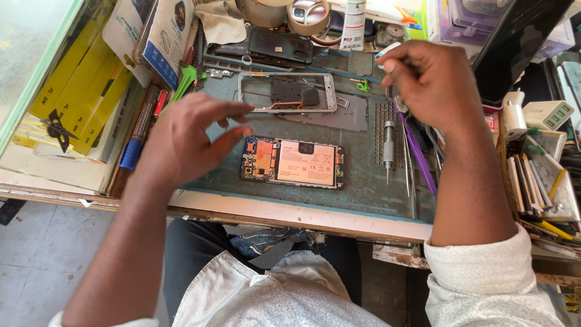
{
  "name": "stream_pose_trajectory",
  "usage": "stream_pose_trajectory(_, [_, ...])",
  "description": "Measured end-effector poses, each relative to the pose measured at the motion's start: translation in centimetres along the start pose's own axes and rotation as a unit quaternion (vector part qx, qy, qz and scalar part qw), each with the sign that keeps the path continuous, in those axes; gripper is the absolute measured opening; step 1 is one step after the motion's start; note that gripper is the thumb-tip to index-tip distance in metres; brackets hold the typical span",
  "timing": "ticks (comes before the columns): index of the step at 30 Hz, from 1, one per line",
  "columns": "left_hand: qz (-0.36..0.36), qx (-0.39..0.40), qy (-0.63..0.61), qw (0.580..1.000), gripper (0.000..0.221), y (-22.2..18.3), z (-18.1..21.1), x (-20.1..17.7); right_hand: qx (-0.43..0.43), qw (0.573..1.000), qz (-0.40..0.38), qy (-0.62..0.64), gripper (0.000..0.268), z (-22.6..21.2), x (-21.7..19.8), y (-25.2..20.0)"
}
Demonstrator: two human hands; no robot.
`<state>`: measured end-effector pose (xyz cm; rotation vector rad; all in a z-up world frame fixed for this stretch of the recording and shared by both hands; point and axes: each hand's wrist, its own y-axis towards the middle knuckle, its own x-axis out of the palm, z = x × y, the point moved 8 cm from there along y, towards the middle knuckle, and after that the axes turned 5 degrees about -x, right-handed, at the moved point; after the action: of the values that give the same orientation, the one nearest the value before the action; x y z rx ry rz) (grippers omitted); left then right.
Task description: The person removes the back cover and internal components of a smartphone, then connects a charging cable to the motherboard. The device powers on and displays the brand logo, indicating successful reconnection.
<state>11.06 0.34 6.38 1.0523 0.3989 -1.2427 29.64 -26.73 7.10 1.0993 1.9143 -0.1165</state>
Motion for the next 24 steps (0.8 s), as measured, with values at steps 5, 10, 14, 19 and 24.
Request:
stream_pose_trajectory(5, [0.014, -0.015, 0.020, 1.000, 0.037, -2.5, 1.5, -0.1, -0.089, 0.987, -0.127, -0.040, 0.016, -2.7, 3.4, -0.3])
stream_pose_trajectory(10, [-0.009, -0.056, 0.050, 0.997, 0.058, -3.2, 1.1, 0.2, -0.142, 0.960, -0.238, -0.040, 0.016, -5.3, 6.3, -1.2])
stream_pose_trajectory(14, [-0.015, -0.036, 0.056, 0.998, 0.083, -3.2, 1.2, 0.9, -0.098, 0.944, -0.299, -0.097, 0.019, -5.3, 7.9, -1.7])
stream_pose_trajectory(19, [-0.012, -0.059, 0.048, 0.997, 0.099, -3.8, 0.7, 1.0, -0.155, 0.945, -0.264, -0.116, 0.027, -7.1, 8.8, -1.7])
stream_pose_trajectory(24, [-0.026, -0.061, 0.079, 0.995, 0.105, -3.7, 0.7, 1.6, -0.203, 0.940, -0.249, -0.113, 0.034, -8.7, 9.8, -2.0])
